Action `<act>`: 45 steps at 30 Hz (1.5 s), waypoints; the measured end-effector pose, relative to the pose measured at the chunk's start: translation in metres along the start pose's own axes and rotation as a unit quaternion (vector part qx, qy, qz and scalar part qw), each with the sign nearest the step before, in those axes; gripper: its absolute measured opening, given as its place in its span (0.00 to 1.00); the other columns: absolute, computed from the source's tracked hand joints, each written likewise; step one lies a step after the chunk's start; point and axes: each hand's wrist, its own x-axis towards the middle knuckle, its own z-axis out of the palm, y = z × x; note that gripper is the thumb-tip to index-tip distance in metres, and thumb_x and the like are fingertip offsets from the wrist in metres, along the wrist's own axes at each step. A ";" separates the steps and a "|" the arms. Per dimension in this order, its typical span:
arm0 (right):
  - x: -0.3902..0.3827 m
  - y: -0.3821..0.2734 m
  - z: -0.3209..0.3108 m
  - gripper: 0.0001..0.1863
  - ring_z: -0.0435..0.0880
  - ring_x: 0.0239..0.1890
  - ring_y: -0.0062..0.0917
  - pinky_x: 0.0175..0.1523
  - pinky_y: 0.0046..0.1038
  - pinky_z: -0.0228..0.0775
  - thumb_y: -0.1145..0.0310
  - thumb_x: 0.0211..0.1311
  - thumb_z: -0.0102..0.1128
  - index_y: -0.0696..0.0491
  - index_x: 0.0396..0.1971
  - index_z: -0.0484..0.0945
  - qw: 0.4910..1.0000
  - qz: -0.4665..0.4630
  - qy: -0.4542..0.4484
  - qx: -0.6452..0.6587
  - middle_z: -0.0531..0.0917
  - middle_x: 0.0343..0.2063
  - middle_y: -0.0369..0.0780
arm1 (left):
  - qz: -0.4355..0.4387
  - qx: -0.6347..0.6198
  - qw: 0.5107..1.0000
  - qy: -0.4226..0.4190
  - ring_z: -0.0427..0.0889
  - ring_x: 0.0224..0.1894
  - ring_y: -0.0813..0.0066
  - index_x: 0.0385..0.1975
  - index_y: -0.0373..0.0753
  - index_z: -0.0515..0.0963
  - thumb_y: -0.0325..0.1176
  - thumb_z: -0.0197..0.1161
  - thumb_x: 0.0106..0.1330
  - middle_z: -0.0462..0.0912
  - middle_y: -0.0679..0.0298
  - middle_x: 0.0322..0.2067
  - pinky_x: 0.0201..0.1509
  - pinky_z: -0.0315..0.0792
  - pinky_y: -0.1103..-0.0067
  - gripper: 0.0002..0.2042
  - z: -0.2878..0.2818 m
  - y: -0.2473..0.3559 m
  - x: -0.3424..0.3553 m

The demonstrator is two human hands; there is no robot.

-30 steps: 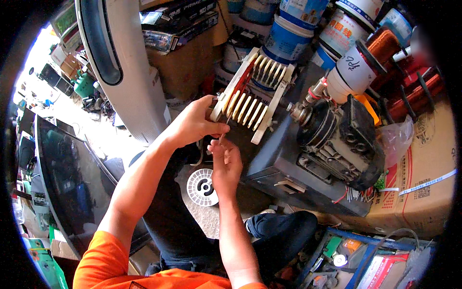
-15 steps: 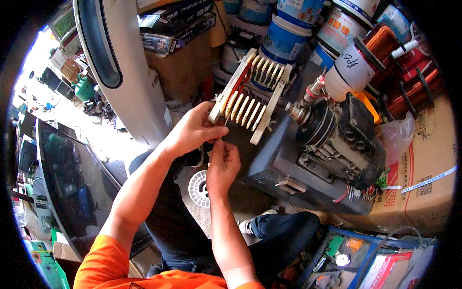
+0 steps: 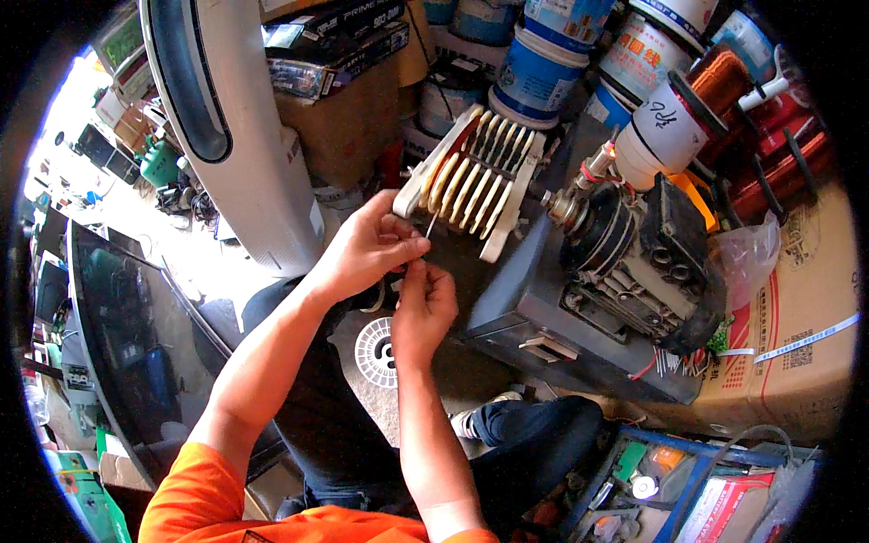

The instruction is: The person sits on the floor and winds red wire onto a slotted wooden bobbin using a manual winding machine. They guide the wire with their hands to ensure even distribution across the slots and occasionally pause to adjust the wire or the bobbin.

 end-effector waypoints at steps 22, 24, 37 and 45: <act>0.003 0.009 -0.005 0.12 0.64 0.18 0.08 0.20 0.15 0.51 0.63 0.69 0.53 0.56 0.31 0.73 1.000 0.015 0.000 0.001 0.72 0.19 0.29 | -0.095 0.167 0.980 -0.043 0.81 0.22 0.66 0.29 0.31 0.80 0.47 0.52 0.69 0.79 0.53 0.18 0.29 0.74 0.71 0.22 0.010 0.007 -0.010; 0.003 0.015 -0.005 0.11 0.66 0.20 0.08 0.21 0.15 0.54 0.63 0.69 0.54 0.57 0.32 0.73 1.000 -0.011 0.015 -0.010 0.74 0.21 0.30 | -0.063 0.175 0.983 -0.010 0.83 0.25 0.59 0.30 0.31 0.80 0.47 0.51 0.69 0.80 0.49 0.20 0.32 0.74 0.70 0.22 0.017 0.001 -0.017; 0.004 0.015 -0.008 0.11 0.70 0.22 0.09 0.22 0.14 0.58 0.64 0.69 0.55 0.57 0.34 0.74 1.000 0.019 0.014 -0.004 0.76 0.25 0.32 | -0.065 0.171 0.983 0.005 0.83 0.28 0.54 0.31 0.33 0.81 0.45 0.51 0.69 0.81 0.48 0.22 0.33 0.75 0.69 0.20 0.020 0.002 -0.017; 0.001 0.011 -0.007 0.11 0.71 0.24 0.10 0.25 0.15 0.61 0.64 0.69 0.54 0.57 0.33 0.74 0.999 0.045 0.002 0.031 0.76 0.25 0.32 | -0.047 0.204 0.978 0.017 0.83 0.24 0.56 0.31 0.32 0.81 0.45 0.51 0.69 0.80 0.49 0.19 0.31 0.75 0.70 0.20 0.020 -0.005 -0.016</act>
